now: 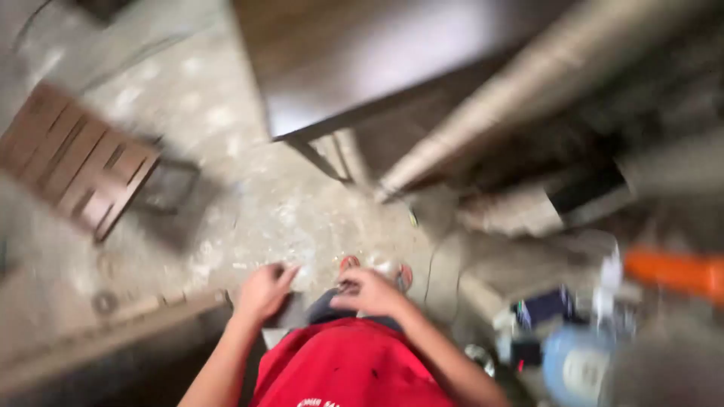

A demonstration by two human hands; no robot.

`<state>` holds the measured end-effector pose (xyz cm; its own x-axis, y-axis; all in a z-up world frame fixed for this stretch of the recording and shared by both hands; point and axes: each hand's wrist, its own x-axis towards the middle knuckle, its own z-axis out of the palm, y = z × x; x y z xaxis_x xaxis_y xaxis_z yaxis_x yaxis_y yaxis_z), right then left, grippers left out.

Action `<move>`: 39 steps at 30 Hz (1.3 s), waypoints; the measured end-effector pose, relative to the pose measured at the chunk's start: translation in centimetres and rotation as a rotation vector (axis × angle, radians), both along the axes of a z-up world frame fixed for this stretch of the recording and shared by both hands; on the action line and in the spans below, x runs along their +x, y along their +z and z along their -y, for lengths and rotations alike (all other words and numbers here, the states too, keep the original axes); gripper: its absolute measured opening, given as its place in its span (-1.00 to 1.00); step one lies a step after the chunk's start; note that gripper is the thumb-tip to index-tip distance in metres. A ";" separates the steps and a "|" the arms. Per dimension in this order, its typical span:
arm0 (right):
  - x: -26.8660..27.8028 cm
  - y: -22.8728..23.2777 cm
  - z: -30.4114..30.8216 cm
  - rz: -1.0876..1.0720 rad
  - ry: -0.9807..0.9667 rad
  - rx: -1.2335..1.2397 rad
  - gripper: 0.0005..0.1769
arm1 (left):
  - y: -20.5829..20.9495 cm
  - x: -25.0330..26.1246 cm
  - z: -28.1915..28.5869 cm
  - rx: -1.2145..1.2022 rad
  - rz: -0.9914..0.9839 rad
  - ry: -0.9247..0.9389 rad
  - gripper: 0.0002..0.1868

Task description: Sanding a wooden door panel using a sanding block to smooth the surface.

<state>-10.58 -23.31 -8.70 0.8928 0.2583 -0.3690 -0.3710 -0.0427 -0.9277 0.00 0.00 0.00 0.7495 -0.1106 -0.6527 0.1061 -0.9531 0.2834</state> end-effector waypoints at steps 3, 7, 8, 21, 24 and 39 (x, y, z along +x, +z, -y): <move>3.0 -0.1 -3.7 0.098 0.279 0.088 -0.51 | 0.9 0.4 1.6 -0.140 0.139 0.036 -0.36; 7.6 1.9 -6.7 0.011 0.373 0.203 -0.89 | 3.8 1.5 -1.4 -0.183 0.246 0.091 -0.42; 8.8 1.5 -6.9 -0.045 0.398 0.200 -0.89 | 5.6 1.9 -2.9 -0.209 0.179 0.028 -0.44; 31.9 -2.1 -22.9 0.058 0.707 -0.006 -0.67 | -6.4 14.6 -29.0 -0.793 0.113 0.178 -0.74; 36.2 1.6 -28.2 -0.009 0.746 0.011 -0.65 | -1.9 18.8 -33.4 -0.827 -0.044 0.329 -0.75; 63.7 -6.3 -39.2 -0.133 0.747 -0.234 -0.45 | -17.8 43.0 -43.1 -0.791 0.321 0.602 -0.85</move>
<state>53.14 15.87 -15.04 0.4587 0.6740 -0.5791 -0.2746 -0.5123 -0.8137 43.03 43.06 -17.84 0.9478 0.0292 -0.3175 0.3114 -0.2979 0.9024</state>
